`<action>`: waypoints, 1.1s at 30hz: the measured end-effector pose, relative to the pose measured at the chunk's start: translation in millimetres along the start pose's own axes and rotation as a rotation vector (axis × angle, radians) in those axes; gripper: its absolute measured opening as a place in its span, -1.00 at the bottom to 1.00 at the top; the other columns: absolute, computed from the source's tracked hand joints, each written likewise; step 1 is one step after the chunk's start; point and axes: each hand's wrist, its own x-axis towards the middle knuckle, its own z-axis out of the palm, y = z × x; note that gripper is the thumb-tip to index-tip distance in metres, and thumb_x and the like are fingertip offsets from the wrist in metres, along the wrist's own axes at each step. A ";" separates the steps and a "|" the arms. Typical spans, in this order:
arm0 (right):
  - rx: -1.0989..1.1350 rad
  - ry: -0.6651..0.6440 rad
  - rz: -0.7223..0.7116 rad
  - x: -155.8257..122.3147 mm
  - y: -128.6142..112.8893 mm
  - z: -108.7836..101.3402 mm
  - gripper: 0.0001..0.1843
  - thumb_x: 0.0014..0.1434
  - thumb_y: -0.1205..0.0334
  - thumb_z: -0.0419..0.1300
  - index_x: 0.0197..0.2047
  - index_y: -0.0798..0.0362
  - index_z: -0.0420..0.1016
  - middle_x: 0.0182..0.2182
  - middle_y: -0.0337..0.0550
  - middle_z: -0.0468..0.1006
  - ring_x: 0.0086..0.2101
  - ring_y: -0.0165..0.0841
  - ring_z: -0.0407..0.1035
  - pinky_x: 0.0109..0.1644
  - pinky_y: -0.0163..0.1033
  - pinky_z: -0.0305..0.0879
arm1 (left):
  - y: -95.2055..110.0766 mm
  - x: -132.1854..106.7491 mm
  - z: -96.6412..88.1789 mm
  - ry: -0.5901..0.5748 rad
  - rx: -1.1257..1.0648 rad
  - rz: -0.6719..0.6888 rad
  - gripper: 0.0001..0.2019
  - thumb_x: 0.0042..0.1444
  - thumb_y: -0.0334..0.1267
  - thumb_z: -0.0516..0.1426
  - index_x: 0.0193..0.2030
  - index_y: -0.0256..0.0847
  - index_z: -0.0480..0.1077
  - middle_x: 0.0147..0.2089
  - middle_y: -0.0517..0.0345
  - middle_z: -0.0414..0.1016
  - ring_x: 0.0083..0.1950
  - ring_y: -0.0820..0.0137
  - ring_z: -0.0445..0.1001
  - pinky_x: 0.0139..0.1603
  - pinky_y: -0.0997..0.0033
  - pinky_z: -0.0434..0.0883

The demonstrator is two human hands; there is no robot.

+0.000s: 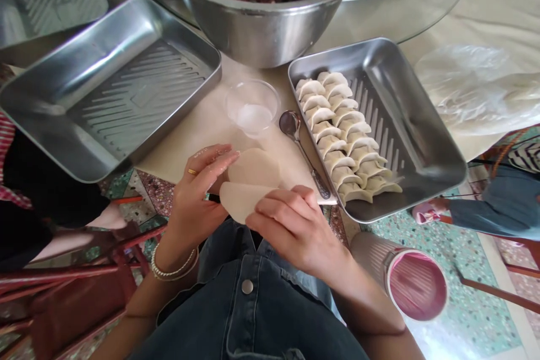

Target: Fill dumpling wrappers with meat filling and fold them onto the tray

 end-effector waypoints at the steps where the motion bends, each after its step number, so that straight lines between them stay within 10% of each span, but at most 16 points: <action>1: -0.007 0.016 -0.019 -5.1 0.2 -0.3 -0.72 0.17 0.37 0.20 -0.07 -0.13 0.46 -0.24 -0.29 0.58 -0.14 -0.35 0.44 -0.15 -0.11 0.31 | -0.3 -1.0 -1.0 -0.003 0.000 0.027 -0.57 0.09 -0.36 0.20 0.13 -0.09 0.32 0.15 -0.04 0.38 0.21 0.19 0.34 0.19 0.05 0.37; 6: -0.026 0.094 -0.051 -10.2 -3.8 -6.7 -0.81 0.21 0.36 0.16 -0.20 -0.14 0.50 -0.32 -0.37 0.60 -0.21 -0.42 0.46 -0.20 -0.17 0.33 | 3.9 -6.6 -8.1 -0.038 -0.045 0.127 -0.53 0.08 -0.45 0.19 0.14 -0.11 0.32 0.21 -0.07 0.32 0.30 0.16 0.25 0.26 -0.01 0.32; 12: 0.047 0.017 -0.056 18.0 -9.7 -42.9 -0.69 0.17 0.35 0.17 -0.02 -0.11 0.42 -0.21 -0.30 0.61 -0.16 -0.35 0.47 -0.18 -0.09 0.34 | 24.7 -1.3 -17.5 -0.360 -0.366 0.184 -0.39 0.18 -0.51 0.01 0.36 -0.05 0.08 0.43 0.08 0.10 0.45 0.25 0.05 0.42 0.02 0.15; 17: -0.142 0.021 0.022 48.6 7.9 -70.0 -0.71 0.20 0.28 0.21 -0.01 -0.16 0.41 -0.21 -0.28 0.60 -0.20 -0.31 0.47 -0.15 -0.09 0.30 | 36.9 5.5 -10.5 -0.294 -0.746 -0.238 -0.55 0.26 -0.41 0.02 0.24 0.11 0.30 0.23 0.30 0.41 0.25 0.38 0.38 0.34 0.26 0.30; 23: 0.010 0.413 0.409 87.5 103.6 -89.8 -0.56 0.11 -0.07 0.26 0.01 -0.18 0.27 -0.37 -0.21 0.44 -0.41 -0.30 0.35 -0.37 -0.12 0.28 | 27.0 13.3 -11.4 -0.043 -1.404 -0.969 -0.73 0.11 -0.33 0.16 -0.04 -0.25 0.53 -0.10 0.03 0.63 -0.04 0.17 0.59 0.00 0.18 0.56; 27: 0.047 0.326 0.437 119.2 153.7 -101.0 -0.33 -0.03 -0.25 0.30 0.04 -0.04 0.33 -0.49 -0.23 0.40 -0.49 -0.33 0.30 -0.41 -0.16 0.26 | 24.8 22.3 -23.2 0.024 -1.604 -1.105 -0.77 0.11 -0.36 0.15 -0.11 -0.29 0.55 -0.12 0.03 0.64 -0.09 0.29 0.60 -0.02 0.36 0.54; 33: -0.070 0.170 0.204 161.6 152.3 -104.5 -0.54 0.24 -0.18 0.04 -0.22 0.01 0.56 -0.37 -0.16 0.60 -0.38 -0.35 0.45 -0.29 -0.20 0.36 | 28.4 25.2 -27.9 -0.025 -1.797 -1.135 -0.73 0.24 -0.27 0.05 -0.16 -0.28 0.57 -0.14 0.04 0.64 -0.16 0.34 0.61 -0.04 0.38 0.54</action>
